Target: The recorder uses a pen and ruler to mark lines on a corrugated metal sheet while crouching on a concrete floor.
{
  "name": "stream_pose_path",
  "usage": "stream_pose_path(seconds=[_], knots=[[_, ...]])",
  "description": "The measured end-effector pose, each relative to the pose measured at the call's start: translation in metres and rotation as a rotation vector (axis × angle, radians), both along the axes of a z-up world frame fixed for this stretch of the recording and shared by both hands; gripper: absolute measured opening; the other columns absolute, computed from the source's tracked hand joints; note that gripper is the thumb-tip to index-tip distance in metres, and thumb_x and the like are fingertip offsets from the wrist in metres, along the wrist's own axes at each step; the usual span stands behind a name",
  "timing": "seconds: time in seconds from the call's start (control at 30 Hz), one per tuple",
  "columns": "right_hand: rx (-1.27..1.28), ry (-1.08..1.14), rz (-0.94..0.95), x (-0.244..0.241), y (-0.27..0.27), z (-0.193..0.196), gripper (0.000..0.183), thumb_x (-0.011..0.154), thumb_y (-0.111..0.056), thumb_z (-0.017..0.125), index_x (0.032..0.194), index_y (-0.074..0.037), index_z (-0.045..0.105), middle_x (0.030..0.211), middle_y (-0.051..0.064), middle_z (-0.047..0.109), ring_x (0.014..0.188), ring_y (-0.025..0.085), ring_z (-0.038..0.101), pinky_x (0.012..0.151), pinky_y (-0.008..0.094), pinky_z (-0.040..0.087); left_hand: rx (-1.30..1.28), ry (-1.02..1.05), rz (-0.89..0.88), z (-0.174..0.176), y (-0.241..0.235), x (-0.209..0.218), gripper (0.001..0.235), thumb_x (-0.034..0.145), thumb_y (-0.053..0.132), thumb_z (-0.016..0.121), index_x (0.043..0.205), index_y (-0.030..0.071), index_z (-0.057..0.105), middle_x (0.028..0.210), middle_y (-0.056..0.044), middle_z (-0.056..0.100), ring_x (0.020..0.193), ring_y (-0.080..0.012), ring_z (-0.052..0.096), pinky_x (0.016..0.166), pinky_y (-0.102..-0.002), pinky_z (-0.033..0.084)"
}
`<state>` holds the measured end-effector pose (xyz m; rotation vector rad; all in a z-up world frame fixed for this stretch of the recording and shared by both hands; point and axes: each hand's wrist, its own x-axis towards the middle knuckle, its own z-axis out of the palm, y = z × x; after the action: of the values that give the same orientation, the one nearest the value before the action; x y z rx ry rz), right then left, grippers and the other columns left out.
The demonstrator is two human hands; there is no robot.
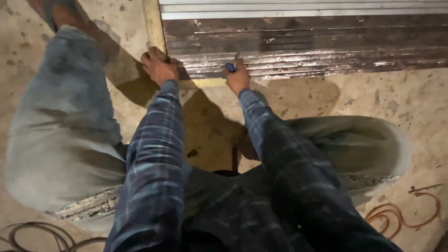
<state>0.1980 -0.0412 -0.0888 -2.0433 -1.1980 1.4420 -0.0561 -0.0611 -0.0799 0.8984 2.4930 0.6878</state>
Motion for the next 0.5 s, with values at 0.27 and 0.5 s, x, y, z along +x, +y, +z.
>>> stream_pose_path(seconds=[0.27,0.5], knots=[[0.004,0.347,-0.339,0.0,0.037,-0.024,0.036,0.086,-0.016,0.083,0.113,-0.01,0.061,0.106,0.009,0.069,0.085,0.02,0.07,0.059,0.036,0.063,-0.068,-0.038,0.001,-0.029,-0.004,-0.028,0.08,0.077,0.014,0.085,0.146,0.021,0.046,0.136,-0.015,0.05,0.127,-0.0412,0.05,0.109,-0.051,0.046],[-0.051,0.592,-0.184,-0.023,0.063,0.027,0.035,0.088,-0.01,0.075,0.121,-0.017,0.066,0.118,0.005,0.069,0.101,0.02,0.068,0.074,0.037,0.063,-0.096,0.201,-0.265,0.027,0.015,-0.005,0.09,0.054,0.029,0.095,0.132,0.012,0.054,0.143,-0.015,0.05,0.13,-0.0402,0.047,0.103,-0.05,0.044]])
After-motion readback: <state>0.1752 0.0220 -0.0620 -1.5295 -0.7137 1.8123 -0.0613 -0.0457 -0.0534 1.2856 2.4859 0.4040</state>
